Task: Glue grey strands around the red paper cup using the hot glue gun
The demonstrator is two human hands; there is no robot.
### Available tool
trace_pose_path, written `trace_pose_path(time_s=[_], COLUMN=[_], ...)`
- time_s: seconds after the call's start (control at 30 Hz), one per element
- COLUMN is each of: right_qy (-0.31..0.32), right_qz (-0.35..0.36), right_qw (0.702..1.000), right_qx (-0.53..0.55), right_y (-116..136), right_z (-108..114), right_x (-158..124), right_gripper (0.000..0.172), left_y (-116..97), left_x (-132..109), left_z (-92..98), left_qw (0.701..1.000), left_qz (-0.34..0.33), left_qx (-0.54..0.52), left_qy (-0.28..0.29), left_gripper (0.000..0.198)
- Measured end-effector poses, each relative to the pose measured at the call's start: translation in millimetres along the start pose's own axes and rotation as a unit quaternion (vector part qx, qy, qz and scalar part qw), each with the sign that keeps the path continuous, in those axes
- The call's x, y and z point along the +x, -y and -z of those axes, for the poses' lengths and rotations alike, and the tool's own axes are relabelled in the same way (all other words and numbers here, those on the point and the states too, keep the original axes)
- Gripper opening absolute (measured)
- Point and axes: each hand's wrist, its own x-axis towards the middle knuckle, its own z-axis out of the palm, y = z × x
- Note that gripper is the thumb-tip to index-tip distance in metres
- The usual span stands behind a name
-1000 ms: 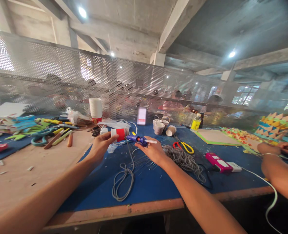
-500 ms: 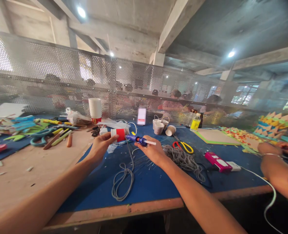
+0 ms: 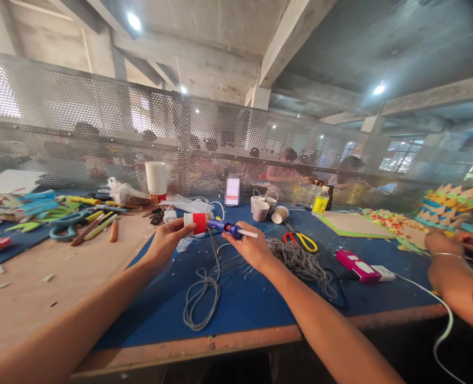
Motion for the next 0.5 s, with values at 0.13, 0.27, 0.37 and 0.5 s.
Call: trace_pose_path(time_s=[0.13, 0.27, 0.37, 0.5], right_qy=[-0.001, -0.011, -0.014, -0.018], right_qz=[-0.006, -0.003, -0.002, -0.007], right_qw=[1.0, 1.0, 1.0, 1.0], right_qx=[0.004, 0.004, 0.004, 0.001], right_y=[0.6, -0.5, -1.8, -3.0], right_z=[1.6, 1.1, 0.2, -0.9], right_x=[0.2, 0.5, 0.6, 0.6], right_gripper=[0.031, 0.031, 0.031, 0.032], left_y=[-2.9, -5.1, -6.0, -4.9], left_x=[-2.3, -4.4, -5.0, -4.1], left_z=[-1.7, -3.1, -3.4, -1.7], left_qw=[1.0, 1.0, 0.999, 0.999], left_qz=[-0.007, -0.011, -0.015, -0.019], left_qx=[0.017, 0.02, 0.026, 0.042], left_qy=[0.0, 0.009, 0.015, 0.02], left_gripper=[0.041, 0.043, 0.04, 0.038])
